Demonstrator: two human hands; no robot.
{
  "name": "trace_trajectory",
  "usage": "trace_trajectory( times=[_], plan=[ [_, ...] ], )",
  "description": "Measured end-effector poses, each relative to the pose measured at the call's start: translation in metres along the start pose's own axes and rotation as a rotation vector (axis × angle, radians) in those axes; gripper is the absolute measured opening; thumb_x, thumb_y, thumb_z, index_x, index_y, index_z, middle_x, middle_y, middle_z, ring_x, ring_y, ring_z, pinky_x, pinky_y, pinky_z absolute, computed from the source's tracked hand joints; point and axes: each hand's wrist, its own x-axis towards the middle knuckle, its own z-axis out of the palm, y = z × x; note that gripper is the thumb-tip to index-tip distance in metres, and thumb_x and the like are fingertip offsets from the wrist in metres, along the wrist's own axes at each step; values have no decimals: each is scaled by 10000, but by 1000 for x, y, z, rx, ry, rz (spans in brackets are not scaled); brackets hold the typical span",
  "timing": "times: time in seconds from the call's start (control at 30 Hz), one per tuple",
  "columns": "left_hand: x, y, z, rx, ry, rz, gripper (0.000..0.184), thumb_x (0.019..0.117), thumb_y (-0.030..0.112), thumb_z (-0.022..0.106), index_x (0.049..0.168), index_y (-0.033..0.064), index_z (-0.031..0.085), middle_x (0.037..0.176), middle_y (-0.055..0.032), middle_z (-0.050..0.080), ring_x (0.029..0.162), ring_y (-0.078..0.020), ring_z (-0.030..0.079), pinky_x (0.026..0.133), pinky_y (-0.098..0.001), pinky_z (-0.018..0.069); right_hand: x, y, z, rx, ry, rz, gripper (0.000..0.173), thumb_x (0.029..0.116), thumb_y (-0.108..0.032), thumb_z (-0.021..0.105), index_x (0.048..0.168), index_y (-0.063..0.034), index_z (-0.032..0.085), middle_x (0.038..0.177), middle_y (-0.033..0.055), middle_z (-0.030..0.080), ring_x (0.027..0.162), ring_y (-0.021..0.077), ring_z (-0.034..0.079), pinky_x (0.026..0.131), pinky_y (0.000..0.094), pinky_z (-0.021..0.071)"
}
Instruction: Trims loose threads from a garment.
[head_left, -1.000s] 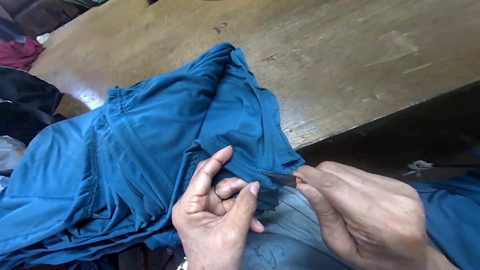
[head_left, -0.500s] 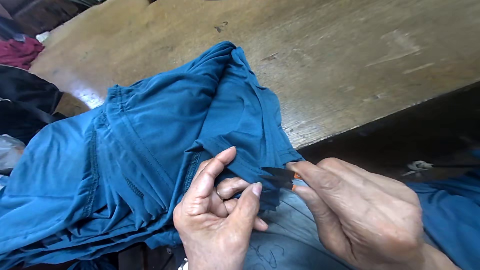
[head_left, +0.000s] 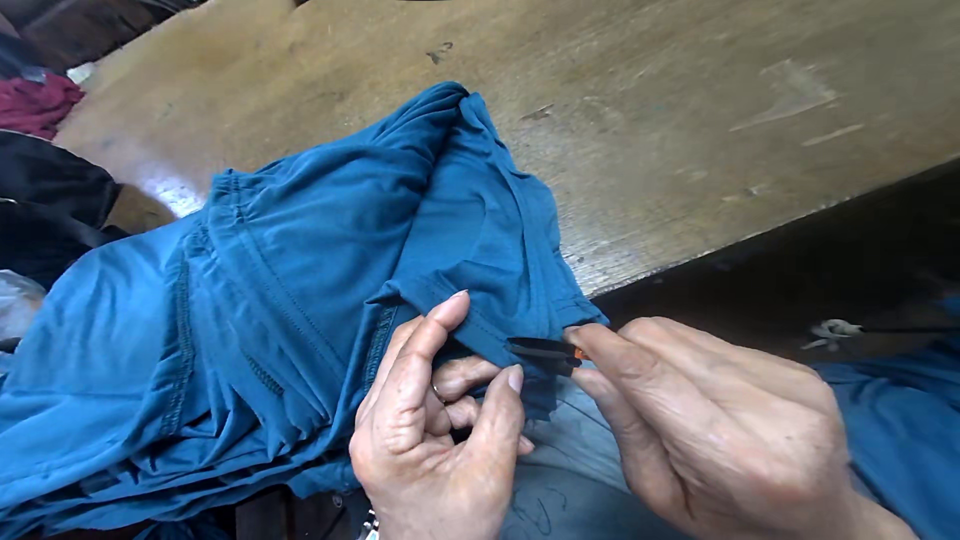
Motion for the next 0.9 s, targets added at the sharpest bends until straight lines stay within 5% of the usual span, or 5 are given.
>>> trace_trajectory(
  times=[0.5, 0.73, 0.8, 0.9],
  plan=[
    [-1, 0, -1, -88, -13, -68, 607, 792, -141, 761, 1367, -16, 610, 1154, -174, 664, 494, -211, 649, 412, -328, 620, -3, 1, 3, 30, 21, -2, 293, 1056, -195, 484, 1039, -12, 712, 736, 55, 580, 629, 163, 522, 515, 300, 369],
    [1, 3, 0, -114, -26, -57, 585, 817, -133, 743, 1372, -7, 609, 1188, -169, 653, 526, -203, 666, 437, -321, 629, 2, 6, 0, 540, -12, 184, 334, 1099, -263, 449, 1081, -6, 660, 872, 10, 616, 772, 13, 578, 673, 150, 485],
    [0, 4, 1, -108, -19, -60, 586, 817, -127, 747, 1375, -12, 605, 1159, -173, 664, 534, -209, 669, 447, -323, 632, -1, 6, 6, 618, -10, 207, 335, 1066, -352, 534, 1159, -52, 653, 951, -47, 639, 814, -30, 595, 690, 126, 514],
    [1, 6, 0, -101, -29, -49, 571, 827, -135, 729, 1372, -31, 597, 1162, -183, 668, 558, -219, 678, 473, -324, 640, 1, 0, 12, 595, -19, 232, 351, 901, -312, 741, 1143, -75, 649, 928, -48, 650, 761, -16, 598, 633, 154, 524]
  ],
)
